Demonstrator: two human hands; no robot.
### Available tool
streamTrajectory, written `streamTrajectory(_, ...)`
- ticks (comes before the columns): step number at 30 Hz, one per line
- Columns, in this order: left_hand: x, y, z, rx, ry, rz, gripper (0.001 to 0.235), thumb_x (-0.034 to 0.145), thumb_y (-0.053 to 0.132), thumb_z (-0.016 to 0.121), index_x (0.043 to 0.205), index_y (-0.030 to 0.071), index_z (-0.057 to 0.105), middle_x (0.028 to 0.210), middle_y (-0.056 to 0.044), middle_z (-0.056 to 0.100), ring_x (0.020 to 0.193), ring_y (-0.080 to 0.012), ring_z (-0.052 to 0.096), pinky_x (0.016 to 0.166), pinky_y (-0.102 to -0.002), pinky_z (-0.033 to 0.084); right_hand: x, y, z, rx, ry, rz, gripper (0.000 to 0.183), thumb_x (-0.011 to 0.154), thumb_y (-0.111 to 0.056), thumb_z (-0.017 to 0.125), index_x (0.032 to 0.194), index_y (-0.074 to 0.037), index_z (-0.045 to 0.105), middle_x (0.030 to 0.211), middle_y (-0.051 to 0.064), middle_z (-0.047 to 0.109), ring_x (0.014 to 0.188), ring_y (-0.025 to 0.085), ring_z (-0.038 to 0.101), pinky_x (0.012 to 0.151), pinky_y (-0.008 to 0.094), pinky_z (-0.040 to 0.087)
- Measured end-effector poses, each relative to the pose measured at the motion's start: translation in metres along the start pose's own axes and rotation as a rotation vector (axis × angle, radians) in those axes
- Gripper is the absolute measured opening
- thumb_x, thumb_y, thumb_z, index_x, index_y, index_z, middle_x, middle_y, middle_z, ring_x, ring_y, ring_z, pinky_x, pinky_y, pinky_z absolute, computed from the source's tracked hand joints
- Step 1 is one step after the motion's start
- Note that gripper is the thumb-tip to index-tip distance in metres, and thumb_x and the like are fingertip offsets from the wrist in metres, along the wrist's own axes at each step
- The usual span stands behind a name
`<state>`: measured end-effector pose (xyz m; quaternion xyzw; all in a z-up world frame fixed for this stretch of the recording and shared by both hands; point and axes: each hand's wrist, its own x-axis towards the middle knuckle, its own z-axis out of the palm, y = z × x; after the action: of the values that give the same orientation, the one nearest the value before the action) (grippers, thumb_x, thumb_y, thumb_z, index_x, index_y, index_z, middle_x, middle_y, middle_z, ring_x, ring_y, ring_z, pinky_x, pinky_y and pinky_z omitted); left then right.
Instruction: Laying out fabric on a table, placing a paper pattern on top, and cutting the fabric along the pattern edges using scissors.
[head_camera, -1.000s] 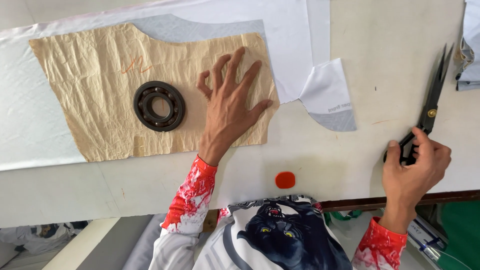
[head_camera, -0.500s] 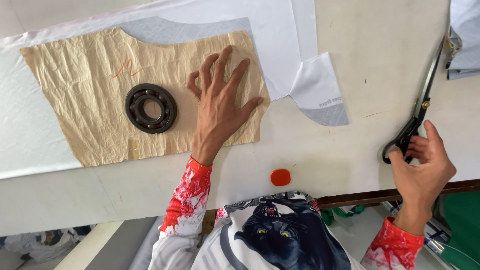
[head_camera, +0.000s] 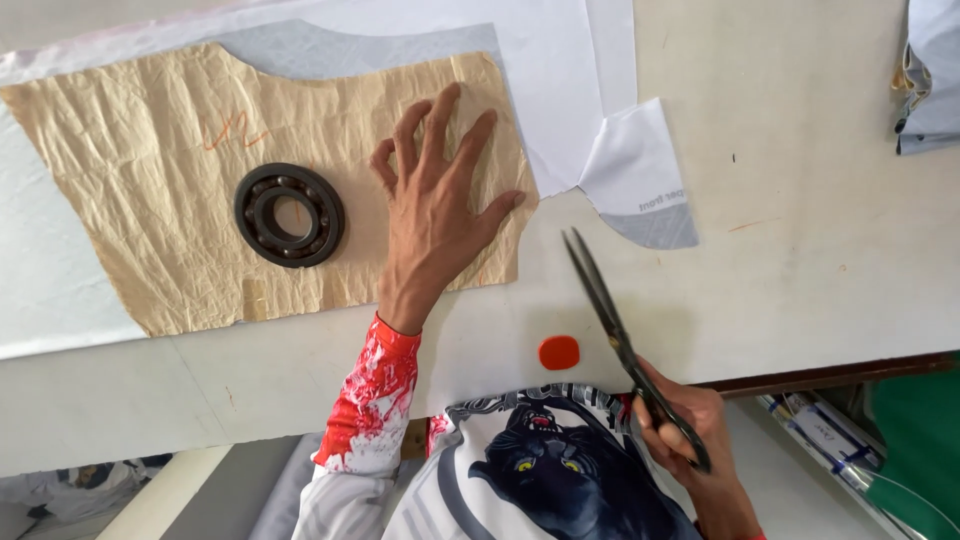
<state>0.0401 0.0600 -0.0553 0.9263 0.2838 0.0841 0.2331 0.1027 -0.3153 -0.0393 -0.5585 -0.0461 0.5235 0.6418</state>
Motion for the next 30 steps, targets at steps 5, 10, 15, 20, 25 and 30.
streamTrajectory(5,0.001,-0.001,-0.002,0.015,-0.005,-0.012,0.067,0.092,0.056,0.078,0.144,0.019,0.058,0.162,-0.007,0.033,0.146,-0.0335,0.033,0.11,-0.055,0.028,0.024,0.01,0.002,0.166,-0.049,0.048,0.075,0.089,-0.025,0.081,0.149,0.005,0.047,0.075,0.01,0.059,0.041,0.006,0.037,0.027,0.016,0.028)
streamTrajectory(10,0.0,-0.001,-0.002,0.005,-0.003,-0.017,0.065,0.096,0.061,0.069,0.144,0.019,0.058,0.162,-0.007,0.033,0.146,-0.0336,0.034,0.111,-0.054,0.027,0.046,0.014,0.004,0.134,-0.079,0.078,0.069,0.087,-0.005,0.075,0.15,0.0,0.047,0.066,0.006,0.05,0.036,0.004,0.034,0.025,0.015,0.028)
streamTrajectory(15,0.0,-0.003,-0.001,0.001,-0.021,-0.026,0.067,0.094,0.058,0.075,0.146,0.019,0.056,0.163,-0.007,0.031,0.147,-0.034,0.033,0.113,-0.056,0.028,0.056,0.014,0.014,0.01,-0.067,-0.032,0.067,0.084,0.007,0.07,0.148,-0.003,0.051,0.066,0.001,0.045,0.047,0.005,0.03,0.03,0.013,0.03)
streamTrajectory(20,0.0,-0.003,0.0,0.004,-0.037,-0.027,0.068,0.095,0.059,0.074,0.146,0.019,0.056,0.163,-0.007,0.031,0.147,-0.0344,0.033,0.113,-0.057,0.028,0.061,0.002,0.027,-0.187,-0.044,-0.101,0.067,0.086,-0.003,0.075,0.148,-0.002,0.049,0.062,-0.005,0.042,0.05,0.008,0.038,0.042,0.016,0.037)
streamTrajectory(25,-0.001,-0.003,0.0,0.031,-0.012,-0.022,0.07,0.093,0.059,0.081,0.147,0.02,0.056,0.163,-0.007,0.032,0.147,-0.0345,0.036,0.113,-0.054,0.03,0.061,-0.005,0.036,-0.373,-0.046,-0.174,0.069,0.086,0.006,0.072,0.15,-0.002,0.047,0.068,-0.003,0.045,0.058,0.008,0.042,0.06,0.021,0.047)
streamTrajectory(30,0.001,-0.003,0.0,0.034,-0.017,-0.024,0.07,0.091,0.059,0.08,0.145,0.021,0.057,0.162,-0.007,0.033,0.146,-0.0345,0.036,0.111,-0.054,0.03,0.064,-0.005,0.04,-0.634,0.041,-0.254,0.069,0.083,-0.008,0.08,0.145,0.001,0.054,0.08,-0.007,0.044,0.065,0.009,0.032,0.055,0.024,0.03)
